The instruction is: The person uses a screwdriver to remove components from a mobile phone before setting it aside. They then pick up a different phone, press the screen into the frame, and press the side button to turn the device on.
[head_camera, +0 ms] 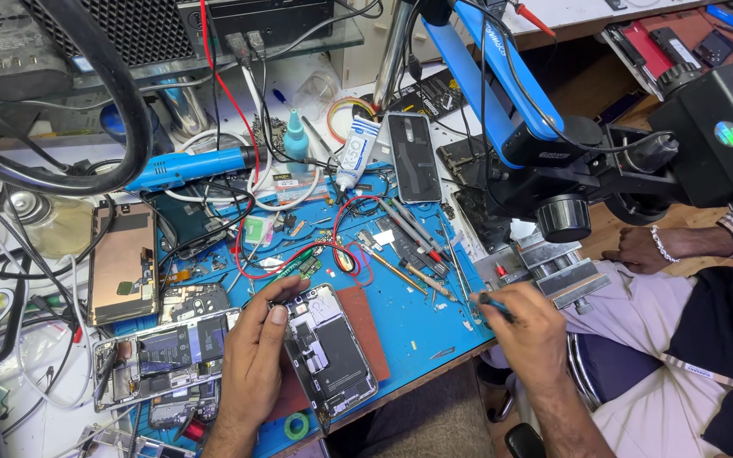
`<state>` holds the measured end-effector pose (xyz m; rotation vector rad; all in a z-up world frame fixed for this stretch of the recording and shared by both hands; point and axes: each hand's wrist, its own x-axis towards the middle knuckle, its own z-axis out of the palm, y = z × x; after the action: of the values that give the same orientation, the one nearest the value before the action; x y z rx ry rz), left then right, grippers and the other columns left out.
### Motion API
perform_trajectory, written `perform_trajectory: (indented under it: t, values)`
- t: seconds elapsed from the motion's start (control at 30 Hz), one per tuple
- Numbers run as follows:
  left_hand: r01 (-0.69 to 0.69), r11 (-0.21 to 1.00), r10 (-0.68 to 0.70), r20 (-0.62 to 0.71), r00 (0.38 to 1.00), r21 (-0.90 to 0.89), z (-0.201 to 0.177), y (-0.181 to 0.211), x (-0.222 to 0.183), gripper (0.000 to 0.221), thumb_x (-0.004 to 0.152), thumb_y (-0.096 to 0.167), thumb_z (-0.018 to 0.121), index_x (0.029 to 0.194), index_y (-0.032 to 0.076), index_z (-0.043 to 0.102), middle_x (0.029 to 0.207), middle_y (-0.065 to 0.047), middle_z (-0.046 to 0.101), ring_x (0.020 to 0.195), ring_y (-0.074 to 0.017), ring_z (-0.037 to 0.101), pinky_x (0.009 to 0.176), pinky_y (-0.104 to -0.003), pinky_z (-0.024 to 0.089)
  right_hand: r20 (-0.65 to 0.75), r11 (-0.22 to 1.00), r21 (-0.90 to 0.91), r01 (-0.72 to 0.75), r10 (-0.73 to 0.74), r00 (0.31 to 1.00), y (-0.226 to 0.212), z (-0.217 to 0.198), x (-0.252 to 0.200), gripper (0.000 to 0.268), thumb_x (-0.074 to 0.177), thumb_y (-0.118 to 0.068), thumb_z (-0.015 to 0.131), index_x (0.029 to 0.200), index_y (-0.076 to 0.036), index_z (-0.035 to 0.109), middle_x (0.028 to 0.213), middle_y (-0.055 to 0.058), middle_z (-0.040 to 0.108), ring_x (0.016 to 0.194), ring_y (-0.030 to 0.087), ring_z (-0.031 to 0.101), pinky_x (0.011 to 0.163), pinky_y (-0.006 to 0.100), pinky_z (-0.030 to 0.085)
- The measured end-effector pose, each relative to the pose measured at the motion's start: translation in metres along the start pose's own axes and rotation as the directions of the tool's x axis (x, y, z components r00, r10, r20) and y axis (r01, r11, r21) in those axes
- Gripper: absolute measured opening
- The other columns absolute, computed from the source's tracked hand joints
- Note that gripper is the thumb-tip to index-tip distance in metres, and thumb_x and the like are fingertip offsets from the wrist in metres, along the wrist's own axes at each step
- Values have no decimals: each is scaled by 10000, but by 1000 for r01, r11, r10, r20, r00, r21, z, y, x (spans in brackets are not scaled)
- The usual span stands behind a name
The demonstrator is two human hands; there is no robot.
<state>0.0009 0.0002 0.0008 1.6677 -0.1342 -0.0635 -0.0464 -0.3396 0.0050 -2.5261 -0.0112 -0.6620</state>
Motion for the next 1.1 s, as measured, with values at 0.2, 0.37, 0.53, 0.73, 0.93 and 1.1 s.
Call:
perform_trajectory:
  t: [0.2,0.37,0.53,0.73,0.93,1.1]
  values:
    - [-2,1000,2,-3,1000,3,1,0,0,513,1042,359,397,1374,22,595,1315,-166,716,1254,-255,667,1053,-382,500,165,999,42,4,-11,986,-20,9,15,360,735,-192,861,1054,-60,761,926,53,698,765,149,716,597,280,585]
    - [-8,1000,8,-1,1000,-5,-1,1,1,505,1042,353,399,1376,28,593,1309,-163,718,1251,-250,671,1055,-381,504,205,997,-79,-10,27,978,-20,19,30,247,823,-240,820,997,-72,769,915,47,707,777,190,722,667,338,578]
    - [-25,1000,25,-8,1000,9,0,1,-1,492,1044,338,402,1375,27,593,1318,-163,710,1264,-255,659,1068,-385,489,228,998,-24,-53,57,972,-25,11,45,348,788,-254,842,1055,-49,759,863,56,681,714,205,691,609,346,538]
    - [-36,999,36,-2,999,-11,0,-1,0,482,1049,327,402,1376,26,589,1319,-161,711,1268,-257,660,1072,-387,495,347,999,40,-12,-3,938,-35,27,52,373,730,-284,872,1007,-57,766,813,62,652,708,206,660,620,364,522]
    - [-20,1000,20,-5,1000,-17,0,0,-1,490,1045,337,405,1372,24,592,1317,-163,714,1265,-255,661,1070,-383,492,434,999,-35,-41,52,899,-28,40,77,285,750,-254,869,953,-75,781,787,69,647,699,202,634,642,374,508]
    - [-10,1000,10,-1,1000,-4,0,1,0,498,1045,346,401,1370,24,597,1313,-161,717,1260,-249,663,1066,-379,492,461,992,20,-121,99,882,-30,35,90,243,750,-229,861,925,-77,789,769,54,660,651,185,618,609,340,498]
